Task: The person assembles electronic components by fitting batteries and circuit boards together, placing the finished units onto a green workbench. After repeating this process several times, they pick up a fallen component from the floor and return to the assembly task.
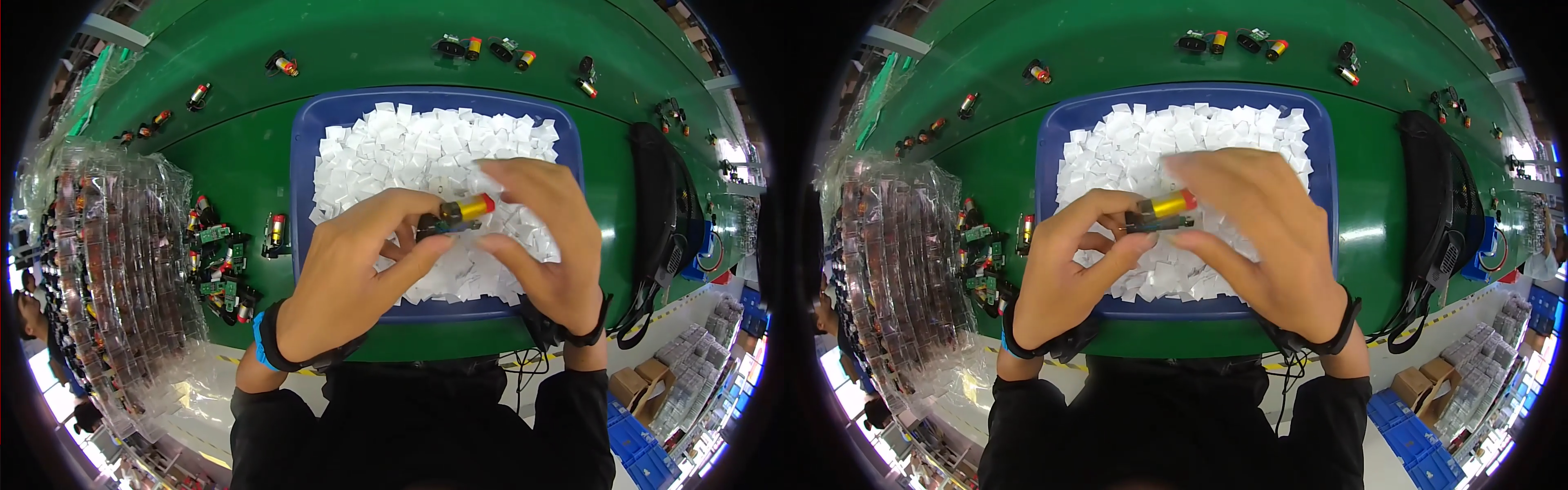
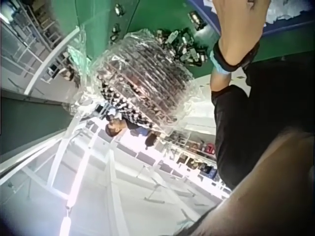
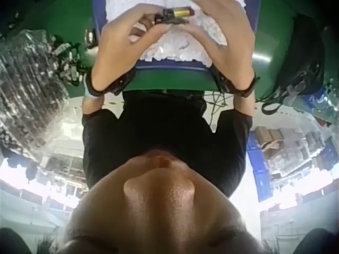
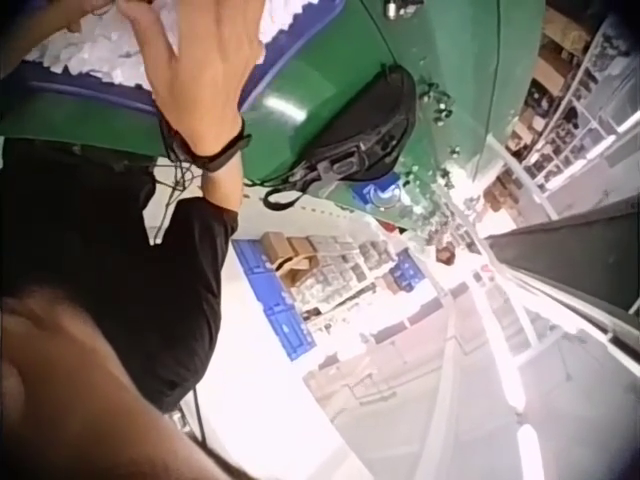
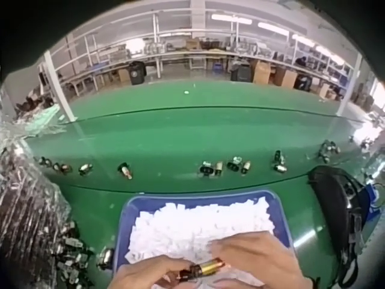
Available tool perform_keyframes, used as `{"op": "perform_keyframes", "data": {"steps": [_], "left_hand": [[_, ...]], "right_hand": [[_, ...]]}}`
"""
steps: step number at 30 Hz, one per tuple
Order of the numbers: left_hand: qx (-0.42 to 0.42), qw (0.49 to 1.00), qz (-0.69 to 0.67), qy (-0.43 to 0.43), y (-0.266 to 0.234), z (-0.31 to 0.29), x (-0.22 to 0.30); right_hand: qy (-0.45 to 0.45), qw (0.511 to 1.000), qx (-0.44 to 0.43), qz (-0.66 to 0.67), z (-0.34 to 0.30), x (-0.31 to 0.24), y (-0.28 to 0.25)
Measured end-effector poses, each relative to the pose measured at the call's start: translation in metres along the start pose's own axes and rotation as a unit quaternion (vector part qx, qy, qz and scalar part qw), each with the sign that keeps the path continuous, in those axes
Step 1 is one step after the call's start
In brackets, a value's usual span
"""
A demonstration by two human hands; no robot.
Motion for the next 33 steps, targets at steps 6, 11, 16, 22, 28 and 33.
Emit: {"op": "perform_keyframes", "data": {"steps": [6,11,16,22,28,33], "left_hand": [[-0.020,1.000,0.010,-0.008,0.003,-0.003,0.000],[-0.037,0.997,0.071,-0.014,0.008,-0.004,-0.001],[-0.028,1.000,-0.005,-0.001,0.009,-0.007,-0.007],[-0.059,0.978,-0.201,-0.017,0.005,-0.005,-0.005],[-0.088,0.915,-0.372,-0.126,0.020,-0.003,-0.021],[0.002,0.950,-0.304,-0.076,0.008,-0.005,-0.010]], "right_hand": [[-0.097,0.991,-0.083,-0.027,-0.004,-0.009,0.013],[-0.008,0.997,-0.067,0.040,-0.009,0.001,0.016],[0.000,0.996,-0.073,0.050,-0.012,-0.001,0.021],[-0.103,0.989,-0.101,-0.014,-0.012,-0.018,0.022],[-0.193,0.972,-0.109,-0.075,-0.020,-0.033,0.031],[-0.183,0.976,-0.074,-0.096,-0.022,-0.031,0.028]]}}
Point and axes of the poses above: each hand's wrist, its own z-axis towards the middle knuckle, its own y-axis out of the palm, x = y × z, the point moved 9 cm from there along z, towards the middle knuckle, and after that the axes turned 10 degrees about z, right-handed, at the moved point
